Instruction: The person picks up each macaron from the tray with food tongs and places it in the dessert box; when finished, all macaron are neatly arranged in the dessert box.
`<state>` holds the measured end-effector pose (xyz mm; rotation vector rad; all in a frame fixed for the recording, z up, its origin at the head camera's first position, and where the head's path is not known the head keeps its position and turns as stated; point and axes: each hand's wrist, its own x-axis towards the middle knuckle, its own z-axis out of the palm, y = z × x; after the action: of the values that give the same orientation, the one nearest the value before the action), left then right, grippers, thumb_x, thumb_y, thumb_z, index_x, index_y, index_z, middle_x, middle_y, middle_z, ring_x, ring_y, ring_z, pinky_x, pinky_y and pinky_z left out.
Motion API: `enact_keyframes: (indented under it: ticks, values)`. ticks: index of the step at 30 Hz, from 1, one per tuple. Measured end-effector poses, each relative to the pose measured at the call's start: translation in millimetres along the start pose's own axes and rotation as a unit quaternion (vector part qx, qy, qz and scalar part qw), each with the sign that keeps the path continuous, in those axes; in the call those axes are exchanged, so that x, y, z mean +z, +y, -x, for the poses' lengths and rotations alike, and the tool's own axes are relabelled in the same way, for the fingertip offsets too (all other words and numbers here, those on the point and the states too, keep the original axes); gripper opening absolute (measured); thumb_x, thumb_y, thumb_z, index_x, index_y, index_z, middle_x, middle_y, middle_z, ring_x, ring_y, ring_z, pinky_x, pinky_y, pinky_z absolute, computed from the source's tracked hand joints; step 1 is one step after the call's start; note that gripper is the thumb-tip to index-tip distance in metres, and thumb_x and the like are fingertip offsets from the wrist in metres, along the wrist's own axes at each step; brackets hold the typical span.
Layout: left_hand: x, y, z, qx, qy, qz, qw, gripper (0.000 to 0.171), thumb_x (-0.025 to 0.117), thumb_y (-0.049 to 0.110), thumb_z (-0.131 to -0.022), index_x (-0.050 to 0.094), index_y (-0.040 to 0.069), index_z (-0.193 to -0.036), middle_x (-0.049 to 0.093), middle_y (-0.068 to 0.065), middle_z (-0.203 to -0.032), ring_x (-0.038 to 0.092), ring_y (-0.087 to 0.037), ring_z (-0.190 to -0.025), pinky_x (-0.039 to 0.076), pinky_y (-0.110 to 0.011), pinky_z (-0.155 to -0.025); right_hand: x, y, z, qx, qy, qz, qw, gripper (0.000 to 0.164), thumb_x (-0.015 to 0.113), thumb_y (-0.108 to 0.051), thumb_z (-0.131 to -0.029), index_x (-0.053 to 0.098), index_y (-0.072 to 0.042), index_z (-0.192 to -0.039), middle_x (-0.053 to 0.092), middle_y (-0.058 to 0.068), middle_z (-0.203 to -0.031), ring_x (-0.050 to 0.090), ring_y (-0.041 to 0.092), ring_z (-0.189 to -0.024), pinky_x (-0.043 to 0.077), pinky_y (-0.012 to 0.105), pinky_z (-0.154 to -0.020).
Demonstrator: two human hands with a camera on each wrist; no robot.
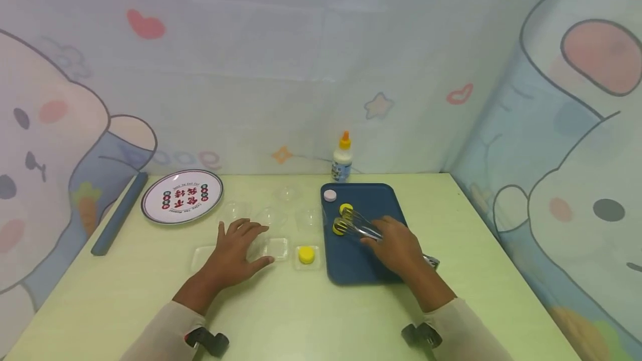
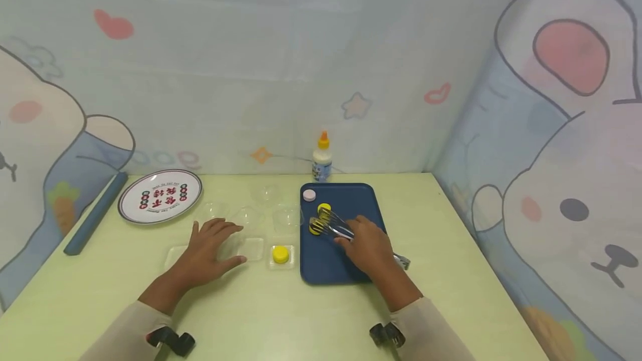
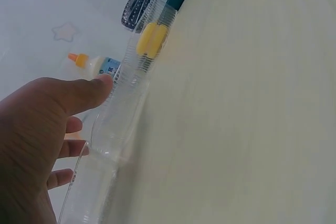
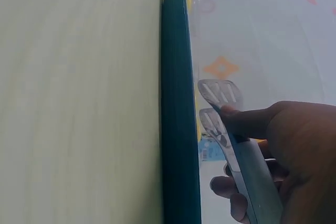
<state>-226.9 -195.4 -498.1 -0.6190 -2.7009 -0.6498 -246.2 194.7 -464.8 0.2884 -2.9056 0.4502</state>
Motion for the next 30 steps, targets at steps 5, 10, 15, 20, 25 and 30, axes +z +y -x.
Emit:
enact_keyframes:
  ticks: [5, 10, 15, 20, 25, 30]
  values:
    - [0.6, 0.5, -0.3, 0.004, 0.003, -0.004, 1.0, 0.065, 0.088, 0.04, -0.089, 0.067, 0.01, -0.143, 0.07, -0.013, -0.141, 0.051, -0.049, -0.147, 0.017, -0.094, -0.117, 4, 0, -1, -0.007, 0.013, 0.007, 1.0, 0.051, 0.087, -0.043, -0.093, 0.078, -0.011, -0.132, 0.076, 0.009, -0.118, 0.071, 0.024, -0.092, 0.059, 0.047, -0.073]
    - [0.6, 0.4, 0.3, 0.003, 0.004, -0.005, 1.0, 0.065, 0.088, 0.04, -0.088, 0.067, 0.009, -0.142, 0.07, -0.014, -0.14, 0.051, -0.05, -0.146, 0.018, -0.094, -0.117, 7, -1, -1, -0.021, 0.016, 0.003, 1.0, 0.051, 0.087, -0.042, -0.093, 0.078, -0.01, -0.131, 0.076, 0.01, -0.119, 0.073, 0.027, -0.096, 0.061, 0.05, -0.077]
    - [2.3, -1.0, 1.7, 0.003, -0.001, -0.01, 0.9999, 0.065, 0.088, 0.041, -0.089, 0.067, 0.011, -0.142, 0.07, -0.013, -0.139, 0.05, -0.049, -0.147, 0.018, -0.094, -0.117, 9, -2, 0, -0.021, 0.012, 0.0, 1.0, 0.051, 0.087, -0.042, -0.093, 0.078, -0.01, -0.132, 0.076, 0.01, -0.119, 0.073, 0.027, -0.097, 0.061, 0.05, -0.079]
    - [3.3, -0.1, 1.9, 0.003, 0.0, -0.025, 0.9997, 0.063, 0.087, 0.042, -0.089, 0.068, 0.012, -0.141, 0.07, -0.013, -0.137, 0.05, -0.049, -0.147, 0.018, -0.093, -0.118, 11, -1, -1, -0.024, 0.016, 0.002, 1.0, 0.05, 0.087, -0.042, -0.093, 0.078, -0.012, -0.132, 0.075, 0.007, -0.114, 0.071, 0.024, -0.092, 0.06, 0.048, -0.077]
    - [2.8, 2.4, 3.1, 0.008, 0.004, -0.032, 0.9995, 0.062, 0.087, 0.041, -0.089, 0.068, 0.012, -0.14, 0.071, -0.014, -0.135, 0.051, -0.049, -0.146, 0.02, -0.093, -0.117, 12, -1, 1, -0.021, 0.013, 0.01, 1.0, 0.05, 0.087, -0.042, -0.093, 0.078, -0.012, -0.131, 0.073, 0.005, -0.111, 0.068, 0.022, -0.088, 0.058, 0.046, -0.074]
    - [2.4, 3.3, 2.5, 0.006, 0.003, -0.03, 0.9995, 0.061, 0.087, 0.04, -0.089, 0.068, 0.012, -0.14, 0.07, -0.015, -0.135, 0.051, -0.049, -0.146, 0.019, -0.092, -0.118, 13, 0, 2, -0.027, 0.022, 0.017, 0.999, 0.049, 0.087, -0.043, -0.093, 0.079, -0.012, -0.13, 0.072, 0.005, -0.108, 0.068, 0.022, -0.087, 0.058, 0.047, -0.073]
